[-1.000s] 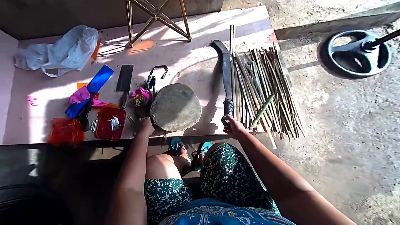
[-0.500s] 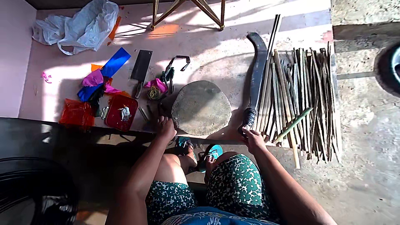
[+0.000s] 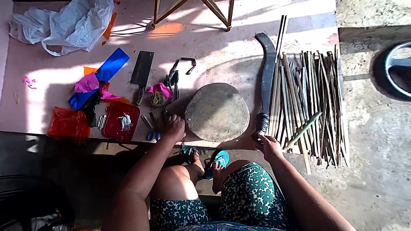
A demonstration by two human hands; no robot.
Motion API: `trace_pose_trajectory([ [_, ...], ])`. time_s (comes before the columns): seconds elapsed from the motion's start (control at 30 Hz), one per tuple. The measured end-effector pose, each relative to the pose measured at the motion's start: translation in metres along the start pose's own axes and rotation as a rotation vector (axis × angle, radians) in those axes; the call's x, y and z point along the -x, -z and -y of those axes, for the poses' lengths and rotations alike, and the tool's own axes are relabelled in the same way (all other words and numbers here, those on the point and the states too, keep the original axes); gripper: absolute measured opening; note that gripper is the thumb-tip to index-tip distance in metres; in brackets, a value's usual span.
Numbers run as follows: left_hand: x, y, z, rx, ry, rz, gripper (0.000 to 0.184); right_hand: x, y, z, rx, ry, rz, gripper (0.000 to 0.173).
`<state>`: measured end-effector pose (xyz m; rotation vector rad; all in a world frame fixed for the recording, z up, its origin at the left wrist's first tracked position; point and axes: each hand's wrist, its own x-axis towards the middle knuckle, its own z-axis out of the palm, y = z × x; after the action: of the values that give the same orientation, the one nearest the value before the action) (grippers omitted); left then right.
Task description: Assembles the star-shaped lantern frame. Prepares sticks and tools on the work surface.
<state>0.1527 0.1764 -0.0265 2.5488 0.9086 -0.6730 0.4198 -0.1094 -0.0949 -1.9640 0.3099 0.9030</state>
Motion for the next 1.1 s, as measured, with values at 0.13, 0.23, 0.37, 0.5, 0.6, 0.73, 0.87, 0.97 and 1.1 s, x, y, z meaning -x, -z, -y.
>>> trace_pose_trajectory([
  [0.13, 0.01, -0.005, -0.009, 0.011, 0.015, 0.026, 0.05, -0.002, -0.001, 0.001, 0.029, 0.0, -0.008, 0.039],
  [0.23, 0.016, 0.002, -0.009, 0.001, -0.015, 0.138, 0.053, -0.001, -0.001, 0.001, 0.048, 0.013, 0.001, 0.04],
  [0.37, -0.008, 0.05, 0.011, 0.058, 0.026, 0.315, 0.037, -0.001, 0.0, 0.0, 0.078, 0.038, 0.013, 0.042],
  [0.5, -0.061, 0.082, 0.014, 0.22, 0.287, 0.032, 0.027, -0.003, 0.002, -0.004, 0.101, 0.069, 0.014, 0.042],
  [0.6, -0.095, 0.087, 0.007, 0.247, 0.471, -0.031, 0.032, -0.002, 0.0, -0.003, 0.1, 0.071, 0.017, 0.043],
  [0.73, -0.124, 0.072, 0.003, 0.264, 0.583, -0.05, 0.037, -0.007, 0.004, -0.005, 0.097, 0.062, 0.024, 0.042],
  [0.87, -0.127, 0.071, -0.009, 0.333, 0.577, -0.042, 0.027, -0.005, 0.003, -0.004, 0.099, 0.066, 0.022, 0.042],
  [0.97, -0.106, 0.083, -0.011, 0.364, 0.454, 0.0, 0.026, -0.005, 0.003, -0.004, 0.112, 0.07, 0.012, 0.043],
  [1.1, -0.06, 0.075, 0.004, 0.457, 0.302, 0.011, 0.032, -0.005, 0.003, -0.004, 0.105, 0.062, 0.005, 0.043],
])
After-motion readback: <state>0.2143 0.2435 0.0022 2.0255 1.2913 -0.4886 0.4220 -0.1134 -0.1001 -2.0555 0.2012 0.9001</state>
